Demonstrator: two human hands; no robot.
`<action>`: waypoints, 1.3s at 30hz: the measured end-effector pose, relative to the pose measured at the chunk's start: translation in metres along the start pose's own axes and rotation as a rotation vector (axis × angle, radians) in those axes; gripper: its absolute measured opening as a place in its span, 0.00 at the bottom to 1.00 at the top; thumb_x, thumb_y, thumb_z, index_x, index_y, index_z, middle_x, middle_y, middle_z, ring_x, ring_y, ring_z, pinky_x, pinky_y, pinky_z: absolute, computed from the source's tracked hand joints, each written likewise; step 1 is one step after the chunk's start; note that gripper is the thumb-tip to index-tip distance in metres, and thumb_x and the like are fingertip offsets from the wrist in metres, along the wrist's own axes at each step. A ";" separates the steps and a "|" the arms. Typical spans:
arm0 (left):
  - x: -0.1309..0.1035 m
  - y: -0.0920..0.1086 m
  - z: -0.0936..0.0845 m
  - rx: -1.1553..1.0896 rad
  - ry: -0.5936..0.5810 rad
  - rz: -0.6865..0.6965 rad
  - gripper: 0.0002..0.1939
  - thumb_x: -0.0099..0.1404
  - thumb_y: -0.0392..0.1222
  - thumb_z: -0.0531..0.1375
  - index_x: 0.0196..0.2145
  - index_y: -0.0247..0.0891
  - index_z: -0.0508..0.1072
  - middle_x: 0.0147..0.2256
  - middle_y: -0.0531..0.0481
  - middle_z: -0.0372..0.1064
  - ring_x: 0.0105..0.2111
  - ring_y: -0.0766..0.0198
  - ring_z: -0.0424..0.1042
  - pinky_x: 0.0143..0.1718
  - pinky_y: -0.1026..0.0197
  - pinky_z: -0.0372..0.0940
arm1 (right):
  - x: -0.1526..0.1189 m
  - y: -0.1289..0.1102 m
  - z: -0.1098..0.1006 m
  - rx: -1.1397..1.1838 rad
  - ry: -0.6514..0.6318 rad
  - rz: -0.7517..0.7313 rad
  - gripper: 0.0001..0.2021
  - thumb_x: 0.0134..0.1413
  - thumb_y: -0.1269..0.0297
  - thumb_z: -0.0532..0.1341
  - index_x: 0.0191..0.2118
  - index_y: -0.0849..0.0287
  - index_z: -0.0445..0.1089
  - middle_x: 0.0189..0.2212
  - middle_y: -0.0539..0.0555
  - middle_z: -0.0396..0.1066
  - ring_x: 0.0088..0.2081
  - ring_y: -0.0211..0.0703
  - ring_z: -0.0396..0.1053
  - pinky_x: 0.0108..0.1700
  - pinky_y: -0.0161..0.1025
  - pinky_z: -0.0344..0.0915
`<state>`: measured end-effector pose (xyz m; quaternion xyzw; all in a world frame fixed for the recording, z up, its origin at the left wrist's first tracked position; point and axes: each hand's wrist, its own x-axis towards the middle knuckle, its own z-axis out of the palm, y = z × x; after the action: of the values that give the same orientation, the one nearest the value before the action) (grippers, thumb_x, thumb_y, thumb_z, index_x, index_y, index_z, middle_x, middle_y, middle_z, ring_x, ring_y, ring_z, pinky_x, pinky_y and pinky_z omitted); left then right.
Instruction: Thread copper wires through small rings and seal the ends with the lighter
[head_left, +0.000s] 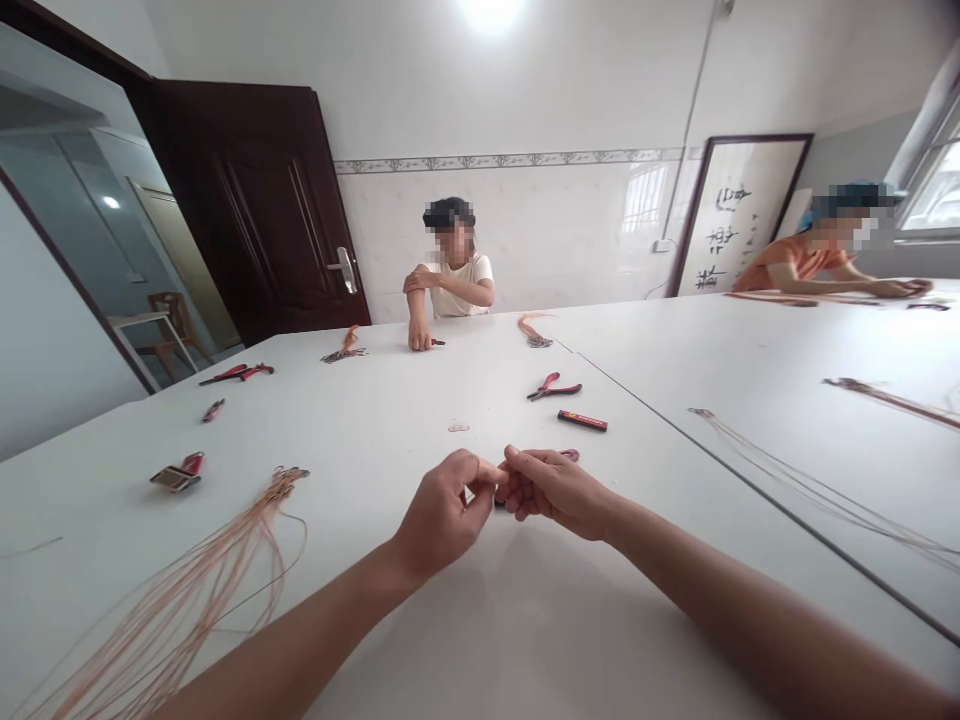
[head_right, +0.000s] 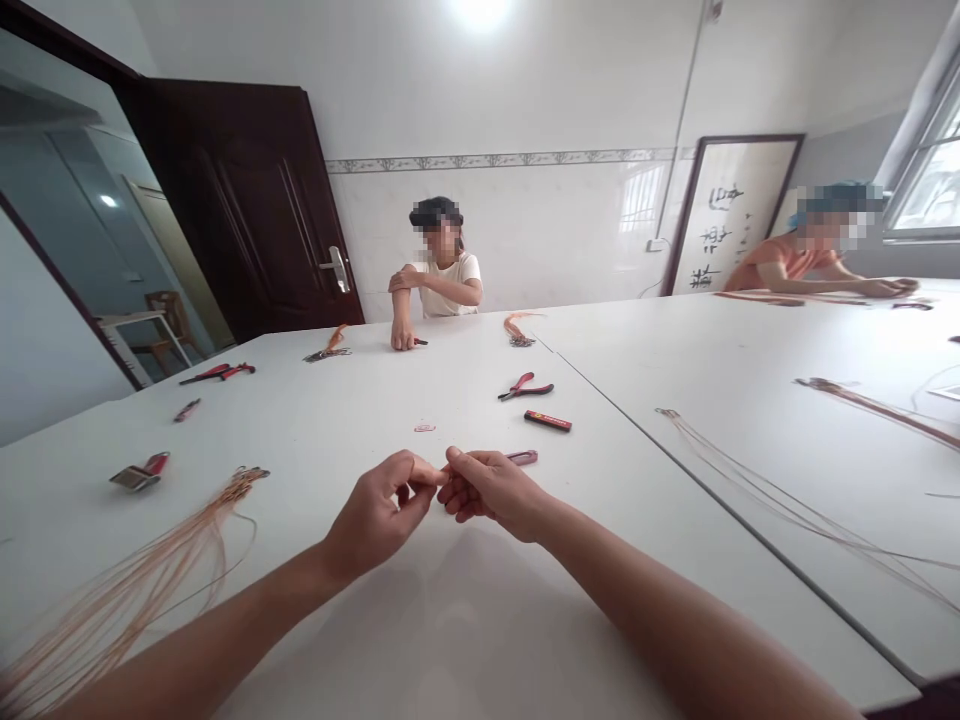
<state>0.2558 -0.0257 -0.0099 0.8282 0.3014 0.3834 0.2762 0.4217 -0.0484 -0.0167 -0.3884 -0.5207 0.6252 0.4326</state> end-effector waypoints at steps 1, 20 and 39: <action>-0.002 -0.001 0.002 0.015 -0.029 0.042 0.10 0.57 0.34 0.51 0.31 0.43 0.70 0.30 0.50 0.68 0.31 0.64 0.66 0.31 0.62 0.62 | 0.000 0.000 -0.001 -0.003 -0.007 0.008 0.17 0.48 0.51 0.55 0.27 0.63 0.66 0.24 0.51 0.64 0.26 0.32 0.62 0.32 0.34 0.61; -0.006 -0.019 0.004 -0.641 -0.078 -0.590 0.18 0.52 0.48 0.59 0.41 0.42 0.64 0.29 0.51 0.69 0.31 0.65 0.69 0.32 0.62 0.60 | 0.003 0.015 0.004 -0.719 0.230 -0.335 0.09 0.53 0.61 0.52 0.35 0.57 0.66 0.27 0.51 0.69 0.28 0.37 0.66 0.30 0.35 0.62; -0.007 -0.022 0.002 -0.852 -0.042 -0.679 0.17 0.53 0.41 0.60 0.41 0.41 0.62 0.24 0.55 0.63 0.26 0.71 0.63 0.29 0.65 0.55 | 0.006 0.024 0.002 -0.428 0.156 -0.332 0.10 0.51 0.66 0.54 0.41 0.56 0.62 0.36 0.53 0.68 0.38 0.39 0.67 0.40 0.41 0.65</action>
<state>0.2477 -0.0159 -0.0297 0.5066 0.3642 0.3443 0.7016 0.4146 -0.0454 -0.0401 -0.4271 -0.6626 0.3899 0.4759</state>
